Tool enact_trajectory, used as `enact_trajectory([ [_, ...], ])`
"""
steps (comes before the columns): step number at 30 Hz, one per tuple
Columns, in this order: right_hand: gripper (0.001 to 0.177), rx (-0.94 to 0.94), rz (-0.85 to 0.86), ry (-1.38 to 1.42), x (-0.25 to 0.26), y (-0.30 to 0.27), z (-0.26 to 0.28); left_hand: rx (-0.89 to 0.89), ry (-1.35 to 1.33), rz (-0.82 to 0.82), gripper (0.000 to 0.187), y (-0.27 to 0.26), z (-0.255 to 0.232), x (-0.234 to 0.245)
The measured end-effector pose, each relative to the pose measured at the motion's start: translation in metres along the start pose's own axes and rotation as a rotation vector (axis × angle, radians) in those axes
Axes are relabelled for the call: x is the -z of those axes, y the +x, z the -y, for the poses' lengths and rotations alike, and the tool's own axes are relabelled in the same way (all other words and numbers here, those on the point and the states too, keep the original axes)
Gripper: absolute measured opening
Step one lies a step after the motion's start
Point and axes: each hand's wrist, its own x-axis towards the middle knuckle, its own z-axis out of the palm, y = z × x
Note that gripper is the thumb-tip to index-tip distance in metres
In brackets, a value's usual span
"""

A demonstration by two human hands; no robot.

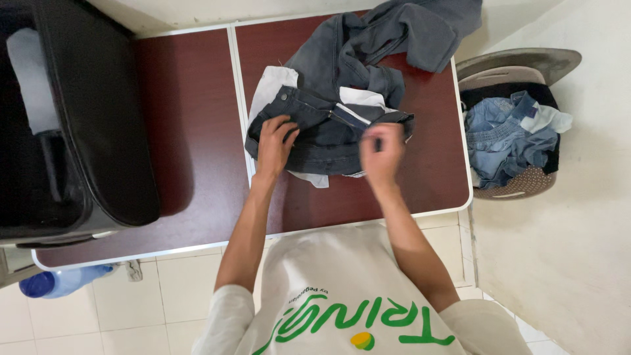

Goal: The person folds a grey garment and places it into a black suitcase before retrieving a pair of dark jeans from a laundry basket and folding them on a table.

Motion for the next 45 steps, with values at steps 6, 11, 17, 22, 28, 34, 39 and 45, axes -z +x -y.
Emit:
enact_trajectory([
  [6, 0.043, 0.258, 0.507, -0.233, -0.053, -0.034, 0.008, 0.063, 0.095, 0.119, 0.061, 0.018, 0.006, -0.015],
  [11, 0.032, 0.101, 0.782, -0.357, -0.048, -0.051, -0.004, 0.005, 0.227, 0.149, 0.041, 0.012, 0.027, -0.042],
  [17, 0.018, 0.098, 0.967, -0.179, -0.022, -0.038, 0.019, 0.09, 0.217, 0.15, 0.025, 0.009, 0.041, -0.065],
  [22, 0.018, 0.171, 1.209, -0.102, -0.004, -0.036, 0.032, 0.017, 0.21, 0.163, 0.05, 0.011, 0.031, -0.061],
  [28, 0.026, -0.118, 1.28, -0.128, 0.003, -0.041, 0.052, 0.074, 0.288, 0.235, 0.021, 0.007, 0.046, -0.079],
  [34, 0.039, 0.005, 0.66, -0.195, 0.014, -0.025, 0.054, 0.101, 0.13, 0.149, 0.006, 0.014, 0.043, -0.072],
  [39, 0.062, -0.004, 0.459, -0.277, 0.021, 0.0, 0.018, 0.112, -0.083, 0.022, 0.014, 0.024, 0.019, -0.049],
  [45, 0.079, -0.036, 0.367, -0.456, 0.017, 0.019, -0.027, 0.274, -0.153, 0.1, 0.02, 0.037, -0.017, -0.027],
])
